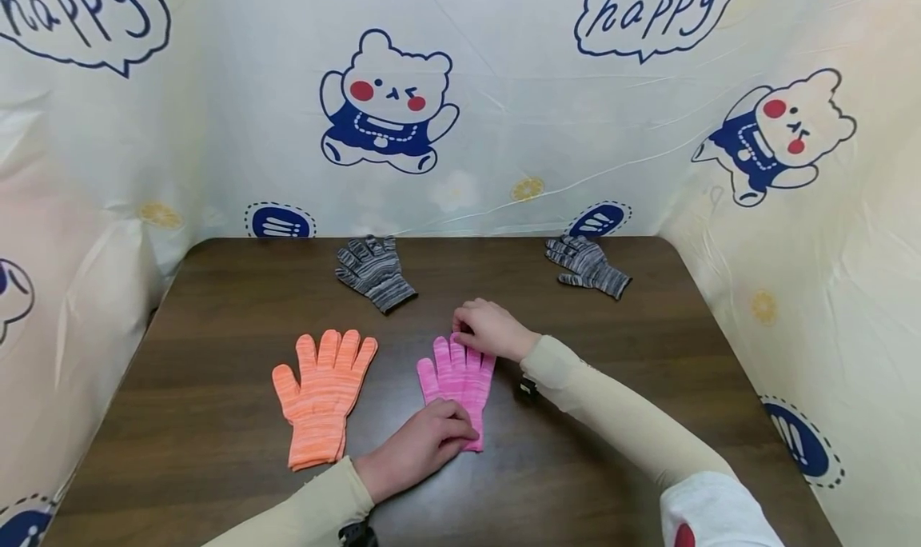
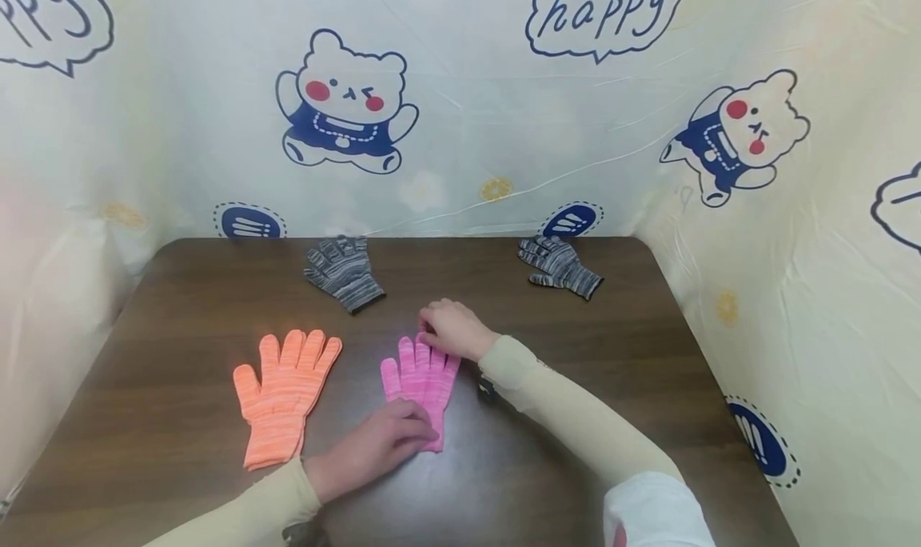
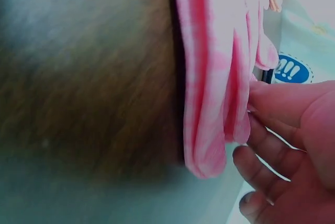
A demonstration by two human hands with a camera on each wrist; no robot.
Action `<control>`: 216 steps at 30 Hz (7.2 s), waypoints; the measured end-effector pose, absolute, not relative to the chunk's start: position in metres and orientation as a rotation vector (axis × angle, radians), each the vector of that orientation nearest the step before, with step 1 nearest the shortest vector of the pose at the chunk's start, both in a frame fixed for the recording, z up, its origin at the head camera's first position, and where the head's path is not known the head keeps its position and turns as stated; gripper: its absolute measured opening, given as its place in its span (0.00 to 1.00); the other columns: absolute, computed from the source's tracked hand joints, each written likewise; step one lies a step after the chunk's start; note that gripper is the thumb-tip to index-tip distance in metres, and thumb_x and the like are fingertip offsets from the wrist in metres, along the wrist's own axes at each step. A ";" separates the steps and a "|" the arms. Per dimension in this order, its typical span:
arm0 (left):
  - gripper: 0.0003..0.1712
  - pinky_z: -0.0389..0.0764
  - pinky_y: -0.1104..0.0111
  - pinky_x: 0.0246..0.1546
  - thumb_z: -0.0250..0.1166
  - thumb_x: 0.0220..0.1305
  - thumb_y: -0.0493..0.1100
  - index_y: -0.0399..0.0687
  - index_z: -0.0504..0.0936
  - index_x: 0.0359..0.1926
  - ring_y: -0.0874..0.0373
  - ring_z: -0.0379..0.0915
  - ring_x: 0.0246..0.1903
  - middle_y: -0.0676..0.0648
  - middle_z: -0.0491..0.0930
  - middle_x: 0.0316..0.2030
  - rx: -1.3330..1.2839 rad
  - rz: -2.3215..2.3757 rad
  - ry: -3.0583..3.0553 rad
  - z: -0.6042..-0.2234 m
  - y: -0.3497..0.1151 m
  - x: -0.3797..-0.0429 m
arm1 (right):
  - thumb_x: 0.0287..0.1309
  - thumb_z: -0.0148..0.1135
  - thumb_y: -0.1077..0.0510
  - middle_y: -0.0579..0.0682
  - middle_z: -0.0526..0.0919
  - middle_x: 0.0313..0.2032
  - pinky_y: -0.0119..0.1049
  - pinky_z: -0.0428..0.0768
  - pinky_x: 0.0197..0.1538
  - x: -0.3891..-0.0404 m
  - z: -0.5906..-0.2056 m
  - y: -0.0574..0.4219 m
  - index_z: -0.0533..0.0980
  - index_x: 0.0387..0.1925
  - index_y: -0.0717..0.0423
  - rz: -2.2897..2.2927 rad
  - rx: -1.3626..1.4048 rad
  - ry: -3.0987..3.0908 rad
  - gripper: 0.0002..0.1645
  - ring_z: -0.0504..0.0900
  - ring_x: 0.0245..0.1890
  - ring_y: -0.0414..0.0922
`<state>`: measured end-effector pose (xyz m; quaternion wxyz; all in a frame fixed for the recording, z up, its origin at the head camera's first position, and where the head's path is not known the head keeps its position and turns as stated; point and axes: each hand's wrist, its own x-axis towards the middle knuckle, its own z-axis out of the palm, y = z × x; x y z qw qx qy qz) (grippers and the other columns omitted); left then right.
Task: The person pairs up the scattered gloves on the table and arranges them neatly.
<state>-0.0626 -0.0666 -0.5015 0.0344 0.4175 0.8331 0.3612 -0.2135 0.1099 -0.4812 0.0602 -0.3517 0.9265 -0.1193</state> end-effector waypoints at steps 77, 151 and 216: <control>0.08 0.72 0.72 0.41 0.64 0.61 0.40 0.55 0.85 0.39 0.66 0.67 0.39 0.58 0.73 0.37 1.210 1.067 2.603 -0.505 -0.078 -0.059 | 0.61 0.57 0.51 0.37 0.78 0.34 0.32 0.74 0.44 -0.204 -0.484 0.148 0.77 0.37 0.44 -0.788 -0.971 2.862 0.05 0.72 0.37 0.36; 0.08 0.72 0.70 0.42 0.67 0.56 0.40 0.53 0.83 0.39 0.65 0.66 0.41 0.58 0.74 0.39 1.146 1.098 2.615 -0.496 -0.106 -0.060 | 0.61 0.58 0.54 0.43 0.76 0.35 0.30 0.75 0.41 -0.283 -0.451 0.052 0.78 0.42 0.50 -0.478 -1.161 2.727 0.09 0.73 0.34 0.39; 0.09 0.71 0.73 0.40 0.67 0.55 0.39 0.53 0.83 0.38 0.65 0.64 0.39 0.57 0.73 0.38 1.153 1.123 2.610 -0.495 -0.106 -0.056 | 0.61 0.55 0.53 0.43 0.76 0.32 0.36 0.72 0.44 -0.316 -0.462 0.016 0.76 0.33 0.48 -0.238 -1.490 2.763 0.05 0.72 0.33 0.40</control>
